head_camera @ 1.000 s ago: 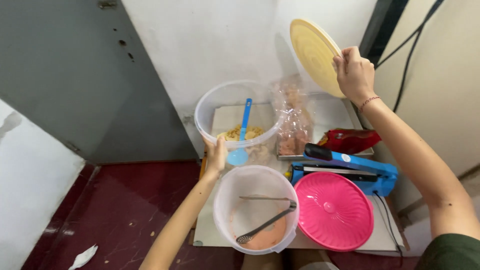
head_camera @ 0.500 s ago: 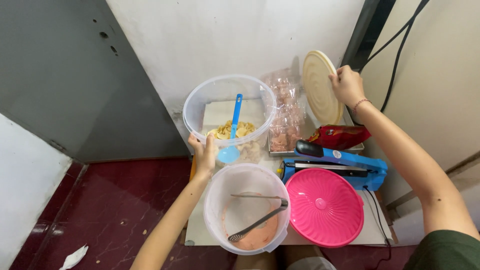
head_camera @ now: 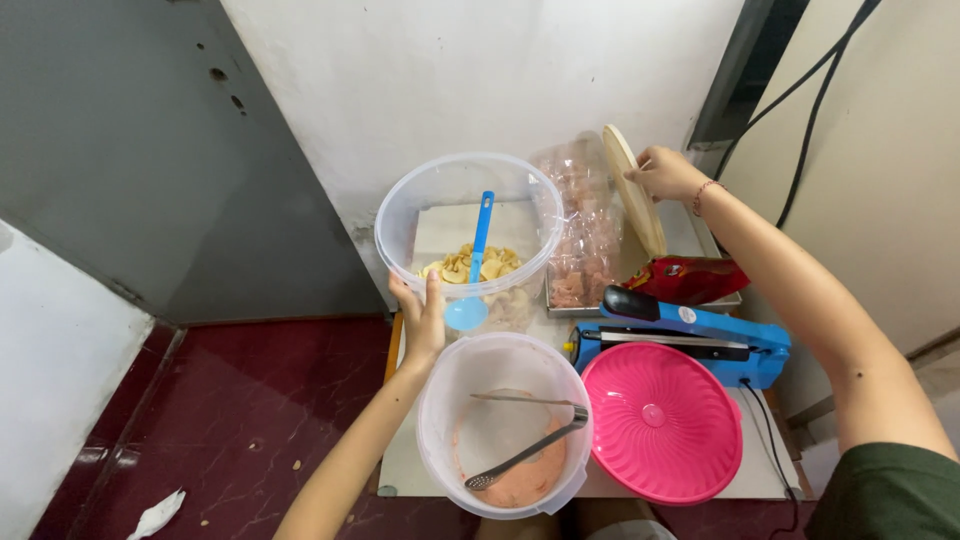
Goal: The person is scooping chips from a large plastic bin into a smaller bowl using a blue plastic scoop, then replaces the lid on the bin.
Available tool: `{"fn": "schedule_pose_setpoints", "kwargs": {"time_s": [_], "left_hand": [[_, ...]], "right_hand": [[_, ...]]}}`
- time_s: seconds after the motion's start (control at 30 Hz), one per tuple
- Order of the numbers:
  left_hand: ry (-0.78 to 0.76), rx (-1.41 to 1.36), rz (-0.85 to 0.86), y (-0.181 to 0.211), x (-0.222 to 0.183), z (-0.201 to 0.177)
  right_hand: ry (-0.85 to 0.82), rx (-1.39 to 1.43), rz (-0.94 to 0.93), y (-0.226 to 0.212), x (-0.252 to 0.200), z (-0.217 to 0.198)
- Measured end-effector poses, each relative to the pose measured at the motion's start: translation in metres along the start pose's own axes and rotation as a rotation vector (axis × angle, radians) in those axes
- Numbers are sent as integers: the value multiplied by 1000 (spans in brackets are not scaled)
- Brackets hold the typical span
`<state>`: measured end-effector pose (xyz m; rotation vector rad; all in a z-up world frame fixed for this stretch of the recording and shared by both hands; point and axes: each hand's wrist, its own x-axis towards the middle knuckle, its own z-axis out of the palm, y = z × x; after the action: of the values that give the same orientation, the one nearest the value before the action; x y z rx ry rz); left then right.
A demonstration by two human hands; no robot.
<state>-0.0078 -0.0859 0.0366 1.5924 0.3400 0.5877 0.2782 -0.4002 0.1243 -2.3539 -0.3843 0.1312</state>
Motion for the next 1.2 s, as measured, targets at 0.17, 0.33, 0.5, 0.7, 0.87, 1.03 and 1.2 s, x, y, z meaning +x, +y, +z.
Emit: {"fn": "schedule_pose_setpoints", "kwargs": {"time_s": [0.17,0.33,0.5,0.7,0.87,1.03,1.2], "left_hand": [[-8,43,7,5,-5,-3],[-22,21,16,13,-8,-5],[-27,-107,-45,25,-3,-3],[-20,-294,-190,85,-14,11],[-67,-504,-440,16,19,6],[-31,-552,-405,17,21,8],[-24,-562,-401,11,21,7]], "right_hand": [[-51,-103,-68,10,14,9],[-31,-232,-119,8,22,19],[-33,-198,-437,-72,-32,26],[-385,-131,-820,-138,-52,76],[-580,-380,-868,-121,9,161],[-689,-1022,-782,-112,64,232],[-745,-1346,-704,-89,113,291]]}}
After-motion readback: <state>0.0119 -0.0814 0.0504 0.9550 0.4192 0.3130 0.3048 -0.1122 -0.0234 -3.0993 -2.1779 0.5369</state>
